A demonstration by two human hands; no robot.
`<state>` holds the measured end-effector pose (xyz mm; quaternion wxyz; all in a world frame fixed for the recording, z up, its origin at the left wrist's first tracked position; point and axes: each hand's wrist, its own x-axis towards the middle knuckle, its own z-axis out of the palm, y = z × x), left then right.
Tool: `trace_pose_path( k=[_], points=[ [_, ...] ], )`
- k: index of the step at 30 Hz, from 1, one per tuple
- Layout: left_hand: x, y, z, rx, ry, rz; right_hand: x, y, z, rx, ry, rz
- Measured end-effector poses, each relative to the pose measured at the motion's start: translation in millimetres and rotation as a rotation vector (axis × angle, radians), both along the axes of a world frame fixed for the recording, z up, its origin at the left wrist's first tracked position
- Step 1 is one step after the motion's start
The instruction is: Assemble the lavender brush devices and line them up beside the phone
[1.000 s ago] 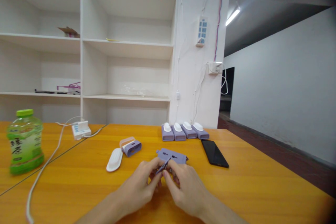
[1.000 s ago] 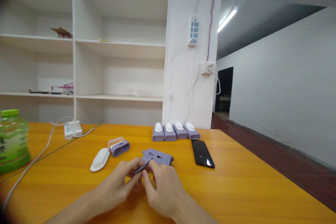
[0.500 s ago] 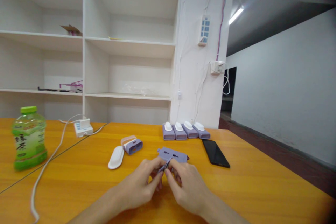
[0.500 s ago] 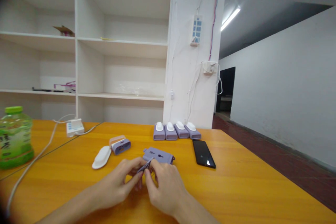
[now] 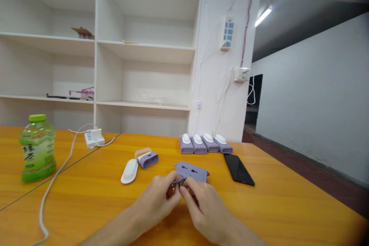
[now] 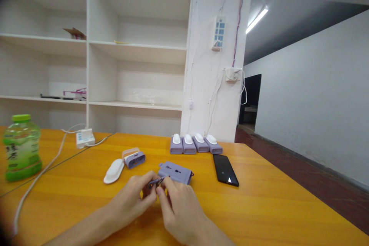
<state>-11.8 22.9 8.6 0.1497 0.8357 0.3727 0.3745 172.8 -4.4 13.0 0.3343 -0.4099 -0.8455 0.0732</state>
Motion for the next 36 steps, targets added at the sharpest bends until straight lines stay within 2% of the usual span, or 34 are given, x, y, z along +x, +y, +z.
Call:
trace_pose_path(
  k=[11, 16, 21, 28, 32, 36],
  points=[
    [-6.3, 1.0, 1.4, 0.003, 0.032, -0.066, 0.2, -0.8, 2.2, -0.001, 0.045, 0.03],
    [-5.5, -0.8, 1.8, 0.037, 0.032, -0.006, -0.8, -1.7, 8.1, -0.005, 0.073, 0.037],
    [-3.1, -0.9, 6.4, 0.028, -0.023, 0.023, -1.8, -2.5, 16.9, -0.12, 0.191, 0.098],
    [-2.2, -0.5, 9.0, -0.17, -0.146, -0.12, 0.7, 13.6, 6.5, -0.508, 0.511, 0.208],
    [-0.3, 0.5, 3.4, -0.255, -0.186, -0.189, -0.8, 20.5, -1.2, -0.602, 0.553, 0.205],
    [2.8, 14.5, -4.1, -0.492, -0.382, -0.228, 2.2, 26.1, -1.8, -0.642, 0.611, 0.191]
  ],
)
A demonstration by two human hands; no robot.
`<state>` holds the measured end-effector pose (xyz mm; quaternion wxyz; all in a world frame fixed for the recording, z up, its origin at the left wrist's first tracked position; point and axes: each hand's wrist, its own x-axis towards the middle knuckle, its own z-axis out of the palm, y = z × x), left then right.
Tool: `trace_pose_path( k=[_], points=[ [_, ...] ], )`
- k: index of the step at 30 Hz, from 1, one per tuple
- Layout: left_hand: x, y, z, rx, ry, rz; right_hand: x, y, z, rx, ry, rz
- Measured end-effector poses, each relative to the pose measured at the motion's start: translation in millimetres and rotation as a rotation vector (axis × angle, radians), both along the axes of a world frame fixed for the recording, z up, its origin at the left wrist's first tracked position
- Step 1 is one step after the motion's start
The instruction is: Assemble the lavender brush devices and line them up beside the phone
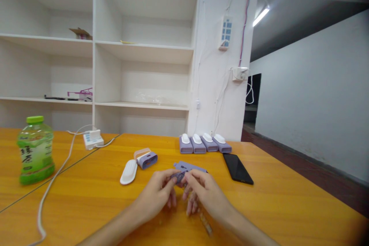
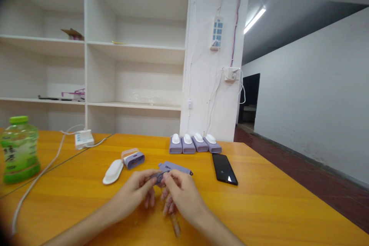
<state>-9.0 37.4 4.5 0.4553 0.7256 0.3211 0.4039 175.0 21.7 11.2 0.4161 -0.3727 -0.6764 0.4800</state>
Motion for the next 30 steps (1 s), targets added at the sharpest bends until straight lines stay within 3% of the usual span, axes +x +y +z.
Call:
trace_pose_path(
  k=[2, 5, 7, 9, 14, 17, 19, 21, 25, 30],
  points=[
    [-0.9, 8.3, -2.1, -0.159, -0.098, -0.025, 6.0, 1.3, 3.0, 0.101, -0.045, -0.09],
    [-4.1, 14.5, -4.1, -0.366, -0.216, -0.072, 16.1, -0.7, 9.9, 0.491, -0.234, -0.237],
    [-4.4, 13.5, -6.3, -0.446, -0.26, -0.113, 19.1, -3.3, 12.9, 0.67, -0.316, -0.235],
    [-1.5, 9.8, -9.2, -0.48, -0.26, -0.159, 17.6, -5.1, 12.8, 0.678, -0.306, -0.199],
    [8.6, -1.1, -8.4, -0.451, -0.029, -0.149, 7.3, -2.9, 5.2, 0.433, -0.115, -0.178],
    [0.7, -2.7, 6.6, -0.11, 0.295, 0.043, 4.9, 0.4, 2.0, 0.297, 0.023, -0.132],
    [-13.1, 1.7, 20.7, 0.275, 0.532, 0.282, 3.7, 2.0, -0.2, 0.23, 0.103, -0.13],
    [-31.3, 11.2, 33.6, 0.503, 0.767, 0.55, 1.4, 2.8, -3.1, 0.182, 0.15, -0.127],
    [-69.0, 37.3, 44.8, 0.505, 0.885, 0.77, -5.4, 1.7, -9.4, 0.143, 0.188, -0.11],
    [-105.4, 60.6, 34.7, 0.344, 1.041, 0.887, -7.7, -2.2, -10.5, 0.172, 0.179, -0.095]
  ],
)
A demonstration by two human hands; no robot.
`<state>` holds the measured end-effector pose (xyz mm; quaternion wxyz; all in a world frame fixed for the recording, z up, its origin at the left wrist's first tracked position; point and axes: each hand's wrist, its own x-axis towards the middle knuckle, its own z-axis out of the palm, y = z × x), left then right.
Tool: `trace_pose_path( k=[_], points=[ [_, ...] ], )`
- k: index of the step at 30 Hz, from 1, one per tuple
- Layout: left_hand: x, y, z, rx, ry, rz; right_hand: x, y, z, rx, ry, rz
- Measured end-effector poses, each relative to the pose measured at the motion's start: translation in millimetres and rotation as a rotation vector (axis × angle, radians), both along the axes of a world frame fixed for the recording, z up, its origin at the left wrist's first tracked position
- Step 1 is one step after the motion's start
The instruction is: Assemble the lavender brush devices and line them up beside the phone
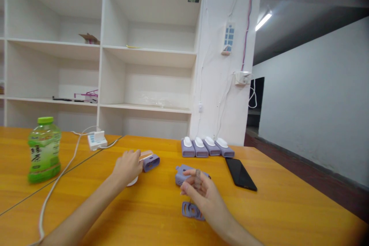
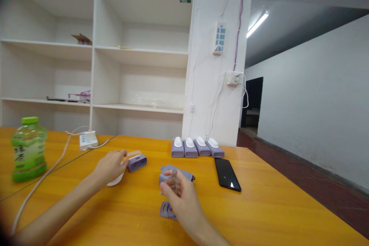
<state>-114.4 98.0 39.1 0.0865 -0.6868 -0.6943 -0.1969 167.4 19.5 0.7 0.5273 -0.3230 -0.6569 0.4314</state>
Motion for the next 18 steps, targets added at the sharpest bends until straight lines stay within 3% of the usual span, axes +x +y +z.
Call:
trace_pose_path(
  k=[6, 10, 13, 18],
  points=[
    [-27.9, 13.0, -8.0, -0.18, -0.009, 0.038, 2.7, -2.1, 2.7, 0.044, -0.034, 0.001],
    [-38.1, 16.1, -8.2, -0.2, 0.002, 0.053, 3.5, -4.2, 3.1, 0.043, -0.033, -0.004],
    [-33.3, 14.7, -8.0, -0.138, 0.018, 0.03, 4.2, -7.8, 4.0, 0.05, -0.033, -0.019],
    [-3.4, 12.5, -13.6, 0.034, 0.028, -0.199, 5.2, -10.9, 3.3, 0.074, -0.041, -0.021]
  ],
)
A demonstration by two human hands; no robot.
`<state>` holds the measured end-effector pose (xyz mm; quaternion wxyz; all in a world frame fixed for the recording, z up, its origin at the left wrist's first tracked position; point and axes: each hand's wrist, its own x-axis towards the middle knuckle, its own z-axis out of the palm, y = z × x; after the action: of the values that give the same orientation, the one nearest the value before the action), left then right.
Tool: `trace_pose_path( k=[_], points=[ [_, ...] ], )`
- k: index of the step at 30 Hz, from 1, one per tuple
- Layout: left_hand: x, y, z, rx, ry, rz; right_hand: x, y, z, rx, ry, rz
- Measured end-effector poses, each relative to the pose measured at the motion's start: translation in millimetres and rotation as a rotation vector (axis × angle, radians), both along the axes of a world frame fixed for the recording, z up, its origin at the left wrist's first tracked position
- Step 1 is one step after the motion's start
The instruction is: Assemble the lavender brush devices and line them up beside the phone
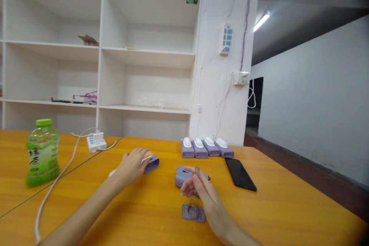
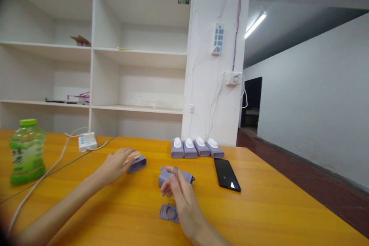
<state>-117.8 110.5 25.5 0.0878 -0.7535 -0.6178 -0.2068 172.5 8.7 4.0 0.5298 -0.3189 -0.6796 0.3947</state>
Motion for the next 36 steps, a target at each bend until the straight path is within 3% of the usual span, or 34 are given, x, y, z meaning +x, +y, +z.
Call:
trace_pose_path(
  k=[4, 11, 16, 19, 23, 27, 32, 36],
  points=[
    [14.7, -3.0, -6.7, 0.026, -0.012, -0.125, -0.3, 2.9, 1.3, 0.012, -0.048, -0.026],
    [40.1, -29.0, -3.0, 0.032, -0.12, -0.31, -0.3, 6.9, 3.0, 0.028, -0.033, -0.018],
    [63.9, -36.2, -11.5, -0.134, -0.376, -0.265, -1.1, 8.0, -0.3, -0.002, -0.003, 0.01],
    [63.1, -32.6, -16.4, -0.222, -0.407, -0.263, -1.2, 8.4, -0.2, -0.004, 0.003, 0.01],
    [56.6, -32.1, -18.4, -0.225, -0.462, -0.295, -0.6, 9.3, 0.5, -0.009, 0.005, -0.006],
    [59.2, -37.4, -5.3, -0.138, -0.559, -0.354, -1.4, 9.8, 0.5, -0.021, 0.012, -0.013],
    [71.8, -47.2, 26.2, -0.12, -0.965, -0.608, -4.9, 6.7, 2.6, -0.041, 0.04, 0.031],
    [89.1, -65.4, 36.6, -0.119, -1.053, -0.727, -7.0, 3.5, 4.7, -0.021, 0.038, 0.081]
  ],
)
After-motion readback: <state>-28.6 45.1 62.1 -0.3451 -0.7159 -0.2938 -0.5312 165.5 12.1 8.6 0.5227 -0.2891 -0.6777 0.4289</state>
